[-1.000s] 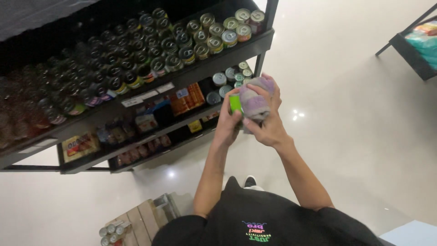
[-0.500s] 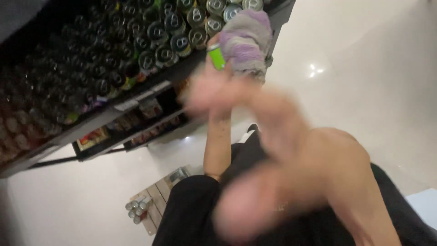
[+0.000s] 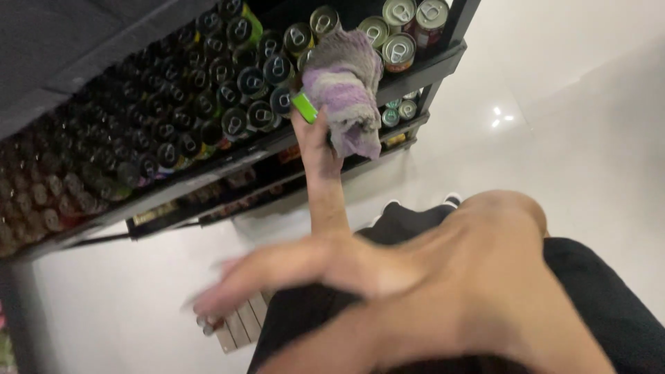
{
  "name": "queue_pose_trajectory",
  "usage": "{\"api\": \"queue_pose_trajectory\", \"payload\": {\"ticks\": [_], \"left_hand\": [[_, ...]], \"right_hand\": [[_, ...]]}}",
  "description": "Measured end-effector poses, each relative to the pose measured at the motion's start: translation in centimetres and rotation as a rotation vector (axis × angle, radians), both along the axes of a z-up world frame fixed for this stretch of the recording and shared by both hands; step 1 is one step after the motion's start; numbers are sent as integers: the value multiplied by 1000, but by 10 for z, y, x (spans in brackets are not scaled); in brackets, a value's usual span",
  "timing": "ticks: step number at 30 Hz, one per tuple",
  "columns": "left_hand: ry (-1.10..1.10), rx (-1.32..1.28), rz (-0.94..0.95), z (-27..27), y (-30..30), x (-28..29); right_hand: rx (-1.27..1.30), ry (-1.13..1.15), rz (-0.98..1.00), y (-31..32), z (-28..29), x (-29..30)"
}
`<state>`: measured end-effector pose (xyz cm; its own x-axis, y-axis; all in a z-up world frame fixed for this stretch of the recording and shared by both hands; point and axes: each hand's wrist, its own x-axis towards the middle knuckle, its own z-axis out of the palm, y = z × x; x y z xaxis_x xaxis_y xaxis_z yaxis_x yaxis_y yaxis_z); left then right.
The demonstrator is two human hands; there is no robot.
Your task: Wiping canned goods with a cloth and placing them onto grocery store shelves.
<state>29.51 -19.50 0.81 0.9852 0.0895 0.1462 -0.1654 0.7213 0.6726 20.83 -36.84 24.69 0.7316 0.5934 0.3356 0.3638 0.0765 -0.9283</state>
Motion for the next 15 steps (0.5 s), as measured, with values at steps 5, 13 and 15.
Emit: {"api": "queue_pose_trajectory", "payload": {"ticks": [5,13,15], "left_hand": [[-101,156,159,-11,-16,13],[-208,536,206,36,-64,81],[-327,843,295,49,-59,106]], "right_hand": [[61,-292,11,-55,-42,50],[132,-241,-285,-88,-173,166],[176,-306,-332,-101,-169,165]]}}
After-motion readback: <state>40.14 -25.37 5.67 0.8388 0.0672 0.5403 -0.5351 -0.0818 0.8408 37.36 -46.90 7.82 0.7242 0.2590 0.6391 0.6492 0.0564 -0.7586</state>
